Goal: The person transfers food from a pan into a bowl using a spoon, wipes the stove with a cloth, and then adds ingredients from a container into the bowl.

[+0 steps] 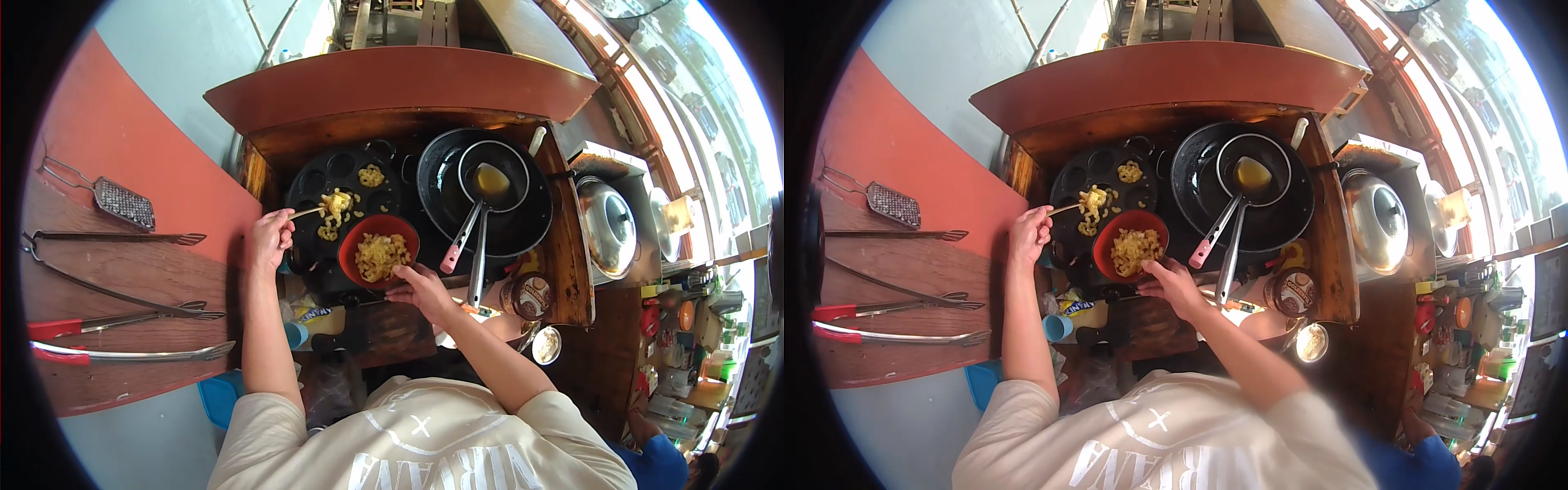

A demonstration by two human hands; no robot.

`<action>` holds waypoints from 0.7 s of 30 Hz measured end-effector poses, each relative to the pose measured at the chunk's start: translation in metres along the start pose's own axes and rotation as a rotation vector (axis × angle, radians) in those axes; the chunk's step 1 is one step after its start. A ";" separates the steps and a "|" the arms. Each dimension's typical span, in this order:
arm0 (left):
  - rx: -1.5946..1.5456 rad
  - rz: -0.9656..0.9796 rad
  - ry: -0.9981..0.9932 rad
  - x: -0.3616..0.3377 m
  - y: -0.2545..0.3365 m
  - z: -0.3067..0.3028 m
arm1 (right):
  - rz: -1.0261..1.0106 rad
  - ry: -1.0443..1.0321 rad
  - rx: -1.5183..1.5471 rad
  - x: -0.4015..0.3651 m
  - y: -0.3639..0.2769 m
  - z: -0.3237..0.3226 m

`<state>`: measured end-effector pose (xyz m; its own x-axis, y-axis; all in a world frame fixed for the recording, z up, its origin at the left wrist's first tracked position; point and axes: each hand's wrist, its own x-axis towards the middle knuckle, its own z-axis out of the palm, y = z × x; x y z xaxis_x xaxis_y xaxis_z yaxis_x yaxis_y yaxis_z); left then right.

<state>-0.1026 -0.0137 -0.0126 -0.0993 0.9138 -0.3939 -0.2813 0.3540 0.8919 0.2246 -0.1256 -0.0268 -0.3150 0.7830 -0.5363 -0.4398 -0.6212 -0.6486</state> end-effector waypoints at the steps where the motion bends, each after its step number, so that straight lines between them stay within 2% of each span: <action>1: 0.008 0.046 -0.011 -0.014 0.005 0.005 | -0.002 0.005 -0.003 0.005 -0.001 0.003; 2: 0.011 0.049 -0.007 -0.027 0.008 0.010 | -0.004 0.011 -0.006 0.010 -0.003 0.006; 5: 0.323 0.248 -0.067 -0.065 0.009 0.026 | 0.005 -0.012 -0.008 0.020 -0.007 0.014; 6: 0.324 0.247 -0.068 -0.067 0.005 0.023 | -0.001 -0.012 -0.002 0.021 -0.009 0.017; 8: 0.578 0.641 0.000 -0.068 -0.005 0.018 | 0.001 -0.010 -0.010 0.022 -0.010 0.019; 10: 0.636 0.611 0.078 -0.061 -0.002 0.017 | 0.006 -0.012 -0.019 0.022 -0.006 0.019; 12: 0.757 0.782 0.256 -0.038 -0.015 0.012 | 0.001 -0.019 0.001 0.023 -0.003 0.016; 13: 0.819 0.830 0.284 -0.033 -0.020 0.012 | 0.000 -0.021 0.001 0.021 -0.001 0.016; 16: 0.962 0.906 0.213 -0.042 -0.026 0.011 | 0.008 -0.002 0.013 0.015 0.000 0.011; 17: 0.941 0.873 0.137 -0.048 -0.026 0.006 | 0.014 -0.016 0.029 0.013 0.002 0.007; 21: 0.891 0.930 0.103 -0.044 -0.034 0.017 | 0.019 -0.066 0.088 -0.001 0.010 -0.017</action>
<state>-0.0723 -0.0628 -0.0213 0.0032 0.8819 0.4714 0.6585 -0.3567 0.6627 0.2349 -0.1338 -0.0420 -0.3774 0.7730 -0.5099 -0.5045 -0.6333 -0.5868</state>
